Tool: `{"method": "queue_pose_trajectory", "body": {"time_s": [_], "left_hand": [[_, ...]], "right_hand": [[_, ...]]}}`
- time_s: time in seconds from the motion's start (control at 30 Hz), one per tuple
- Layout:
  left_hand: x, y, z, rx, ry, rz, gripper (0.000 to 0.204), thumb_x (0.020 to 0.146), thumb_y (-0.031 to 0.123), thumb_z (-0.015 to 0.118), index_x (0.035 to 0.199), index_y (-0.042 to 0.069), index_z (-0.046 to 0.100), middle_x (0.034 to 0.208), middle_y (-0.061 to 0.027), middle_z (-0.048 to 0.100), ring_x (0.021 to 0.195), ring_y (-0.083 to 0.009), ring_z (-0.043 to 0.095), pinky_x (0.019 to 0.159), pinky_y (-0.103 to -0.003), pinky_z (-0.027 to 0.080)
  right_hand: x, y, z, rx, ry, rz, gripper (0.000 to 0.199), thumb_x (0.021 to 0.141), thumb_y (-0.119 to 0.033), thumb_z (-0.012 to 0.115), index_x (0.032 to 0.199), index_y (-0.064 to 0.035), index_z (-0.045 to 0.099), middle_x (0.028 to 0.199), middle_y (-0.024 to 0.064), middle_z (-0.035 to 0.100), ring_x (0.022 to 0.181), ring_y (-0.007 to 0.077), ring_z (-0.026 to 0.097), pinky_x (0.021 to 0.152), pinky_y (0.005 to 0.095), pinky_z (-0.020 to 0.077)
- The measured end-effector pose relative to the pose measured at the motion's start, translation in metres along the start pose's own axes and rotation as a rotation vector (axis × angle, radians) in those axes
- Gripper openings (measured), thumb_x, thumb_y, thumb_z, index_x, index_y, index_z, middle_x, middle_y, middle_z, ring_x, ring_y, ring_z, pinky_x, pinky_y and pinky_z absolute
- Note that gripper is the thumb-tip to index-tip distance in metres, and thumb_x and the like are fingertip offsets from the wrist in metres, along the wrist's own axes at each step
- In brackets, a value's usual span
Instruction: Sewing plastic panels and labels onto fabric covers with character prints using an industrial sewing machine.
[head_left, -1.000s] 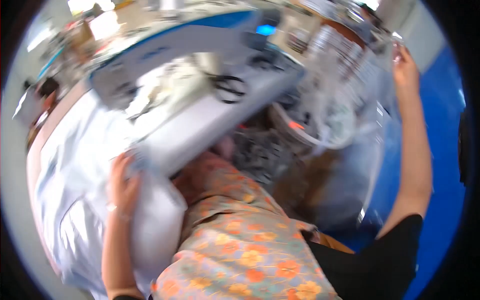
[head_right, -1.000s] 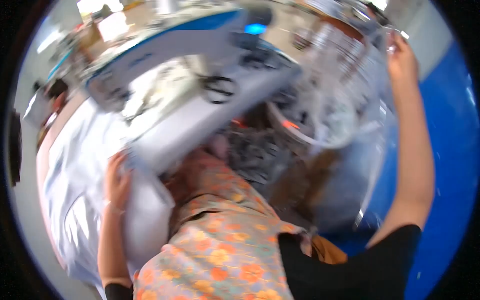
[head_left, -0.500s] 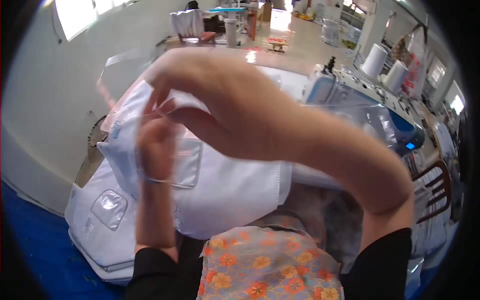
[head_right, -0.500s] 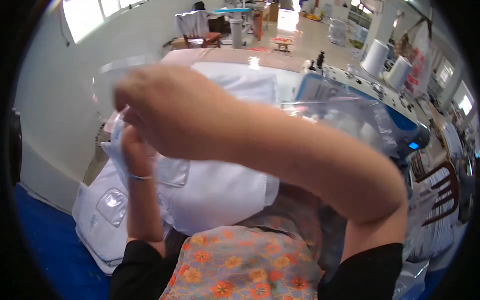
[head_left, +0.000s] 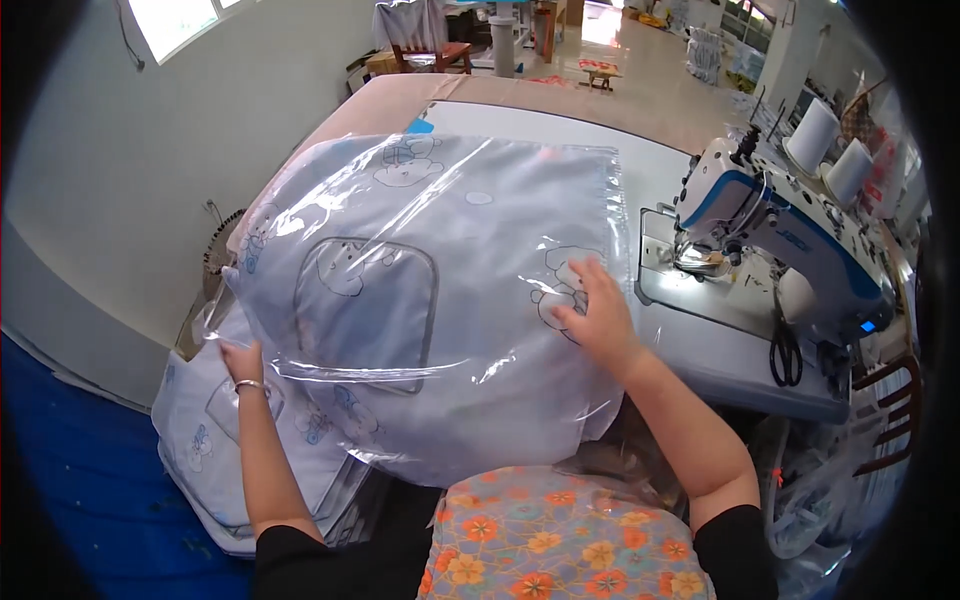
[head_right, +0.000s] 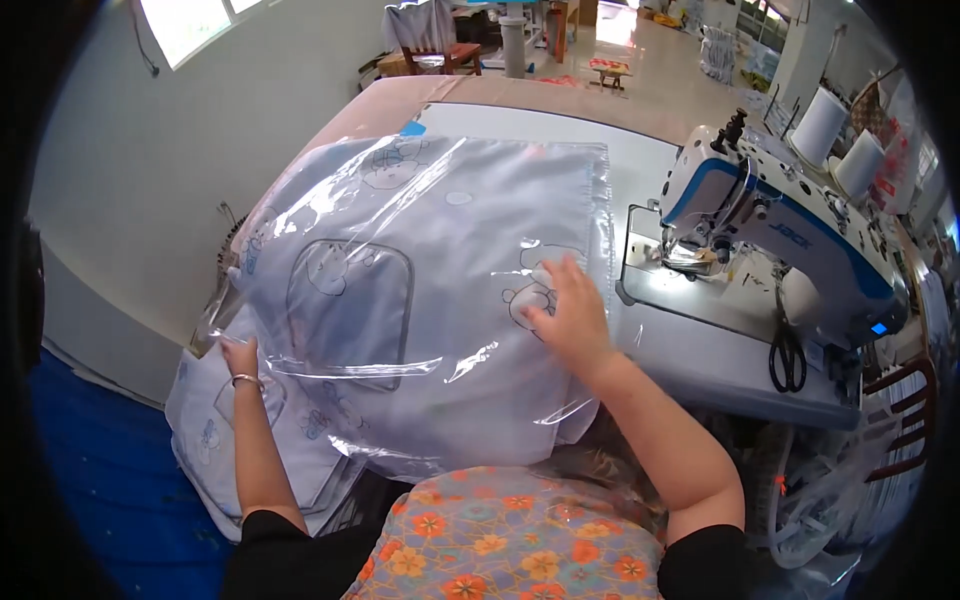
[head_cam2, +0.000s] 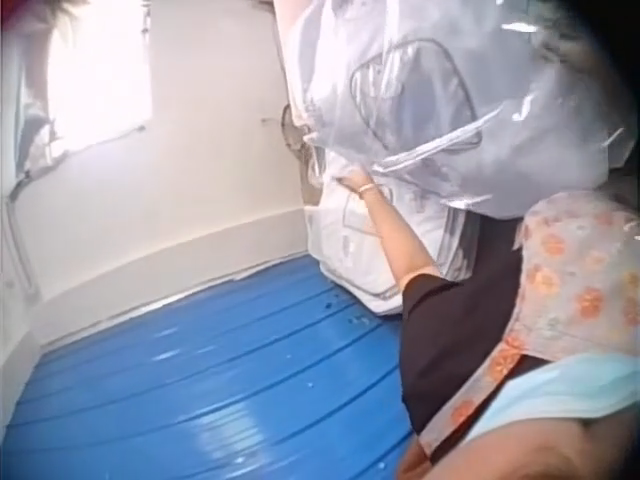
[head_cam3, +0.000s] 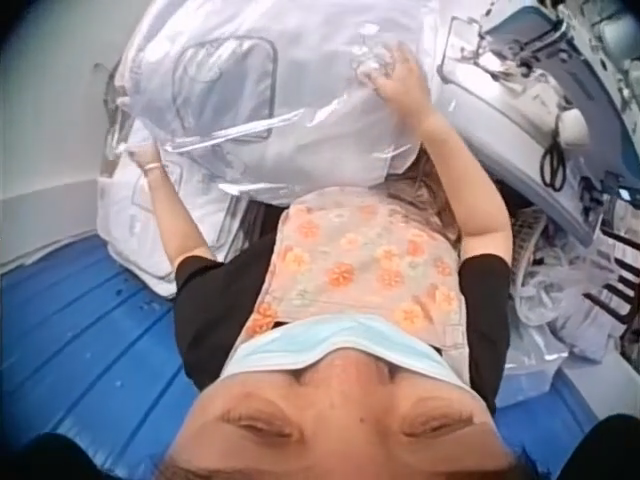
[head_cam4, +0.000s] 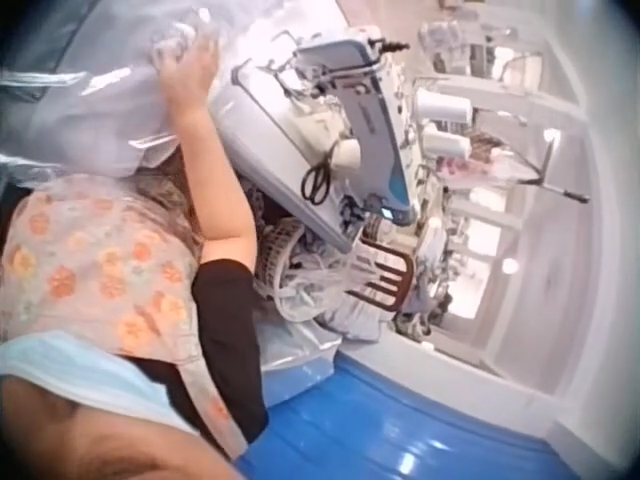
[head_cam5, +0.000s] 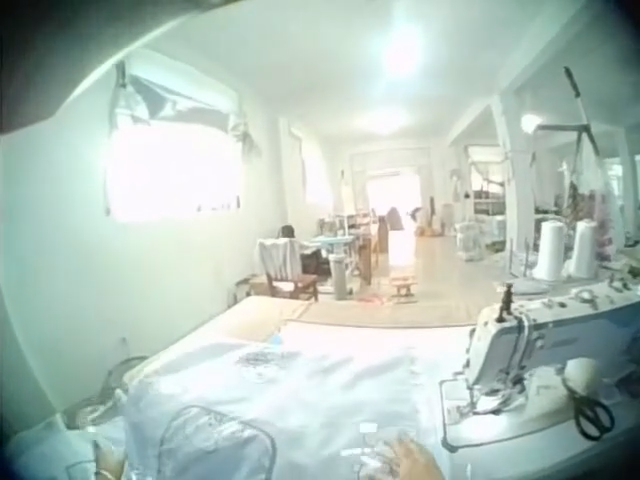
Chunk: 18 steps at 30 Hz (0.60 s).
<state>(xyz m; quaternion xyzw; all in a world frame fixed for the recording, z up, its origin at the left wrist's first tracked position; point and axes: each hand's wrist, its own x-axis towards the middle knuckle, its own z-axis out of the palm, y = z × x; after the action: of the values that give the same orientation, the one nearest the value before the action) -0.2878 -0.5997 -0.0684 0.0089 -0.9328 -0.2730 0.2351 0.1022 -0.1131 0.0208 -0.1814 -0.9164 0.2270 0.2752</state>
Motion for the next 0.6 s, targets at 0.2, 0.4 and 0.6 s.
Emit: {"method": "queue_pose_trajectory", "body": {"time_s": [0.2, 0.4, 0.6], "left_hand": [[-0.031, 0.198, 0.012, -0.007, -0.026, 0.813, 0.081, 0.083, 0.027, 0.073, 0.149, -0.001, 0.036, 0.153, -0.0242, 0.037, 0.144, -0.0385, 0.033, 0.12, -0.047, 0.024], [-0.086, 0.343, 0.049, 0.068, -0.771, 1.127, 0.071, 0.095, 0.052, 0.051, 0.151, 0.011, 0.04, 0.16, -0.0192, 0.03, 0.149, -0.0356, 0.024, 0.122, -0.049, 0.016], [-0.108, 0.34, 0.02, -0.056, -0.932, 1.279, 0.068, 0.092, 0.045, 0.054, 0.152, 0.016, 0.042, 0.16, -0.0157, 0.031, 0.15, -0.0341, 0.023, 0.122, -0.051, 0.013]], "right_hand": [[0.001, -0.006, 0.002, 0.217, -0.271, 0.059, 0.048, 0.084, -0.009, 0.065, 0.131, -0.0069, 0.057, 0.082, 0.0123, 0.067, 0.071, 0.0273, 0.066, 0.07, 0.0384, 0.0531], [0.031, 0.017, -0.011, 0.204, -0.419, 0.098, 0.047, 0.083, -0.014, 0.07, 0.128, -0.0054, 0.059, 0.097, 0.0157, 0.069, 0.089, 0.0313, 0.068, 0.08, 0.0398, 0.0534], [0.094, 0.035, 0.003, 0.391, -0.29, 0.306, 0.071, 0.079, -0.03, 0.082, 0.137, -0.0008, 0.052, 0.129, 0.021, 0.061, 0.114, 0.0266, 0.063, 0.096, 0.0359, 0.0508]]}}
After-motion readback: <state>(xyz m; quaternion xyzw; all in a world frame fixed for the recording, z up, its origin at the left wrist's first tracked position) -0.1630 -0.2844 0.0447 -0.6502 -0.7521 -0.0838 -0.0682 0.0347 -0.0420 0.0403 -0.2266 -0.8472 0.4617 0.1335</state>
